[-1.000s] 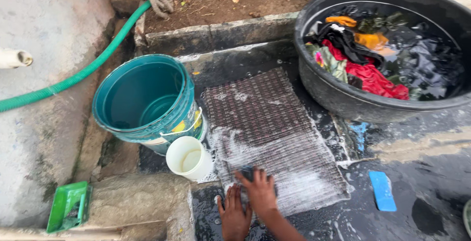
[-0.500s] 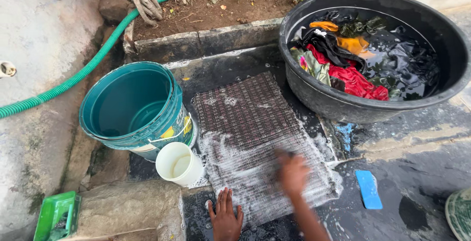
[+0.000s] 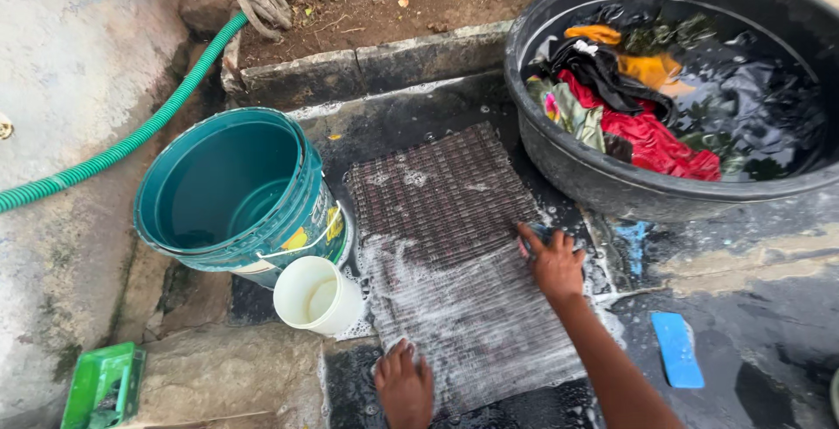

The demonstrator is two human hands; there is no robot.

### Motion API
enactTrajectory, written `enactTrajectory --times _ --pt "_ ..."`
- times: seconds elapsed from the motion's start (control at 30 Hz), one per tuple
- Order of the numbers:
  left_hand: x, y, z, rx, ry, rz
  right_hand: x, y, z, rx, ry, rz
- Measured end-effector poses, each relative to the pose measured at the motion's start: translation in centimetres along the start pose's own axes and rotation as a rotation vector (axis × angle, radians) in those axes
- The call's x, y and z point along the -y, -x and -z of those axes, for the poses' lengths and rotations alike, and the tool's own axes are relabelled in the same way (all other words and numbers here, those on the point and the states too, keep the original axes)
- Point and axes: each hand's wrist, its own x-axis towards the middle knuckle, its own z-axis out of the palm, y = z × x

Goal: The person washes a mat by applying soap and scrubbing the surface with a sponge while rinsing it with water from a bucket and mug.

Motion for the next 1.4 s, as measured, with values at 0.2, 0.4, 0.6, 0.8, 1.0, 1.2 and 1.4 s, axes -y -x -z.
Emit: enactTrajectory --times 0.2,0.4,0.6,0.8,1.0,1.2,1.4 --pt "-10.8 -3.7 -2.7 0.187 0.181 -0.165 4.2 3.2 2.9 0.248 0.163 0.374" --pt "-12.5 -5.2 -4.1 0.312 0.111 -0.107 5.6 4.3 2.9 -0.014 -0.127 0.601" --pt "-12.5 -5.6 -4.1 0.215 0.044 -0.157 6.2 -12.0 -1.6 0.085 -0.275 0.441" --pt "-12.3 -6.0 -5.1 0.437 0.108 -0.057 8.2 -20.7 -3.4 0.248 -0.197 0.287" --pt "-11.2 -4.5 -7.9 0.196 0.131 -0.335 8.5 -4.5 0.8 -0.082 -0.257 0.779" --pt "-10.6 -4.1 -9.9 -0.063 -0.008 -0.428 8.8 -4.5 3.1 -0.182 -0.248 0.854" --pt "-9.9 -3.7 -10.7 0.124 0.071 -0.41 13.6 -17.8 0.8 0.248 -0.112 0.536"
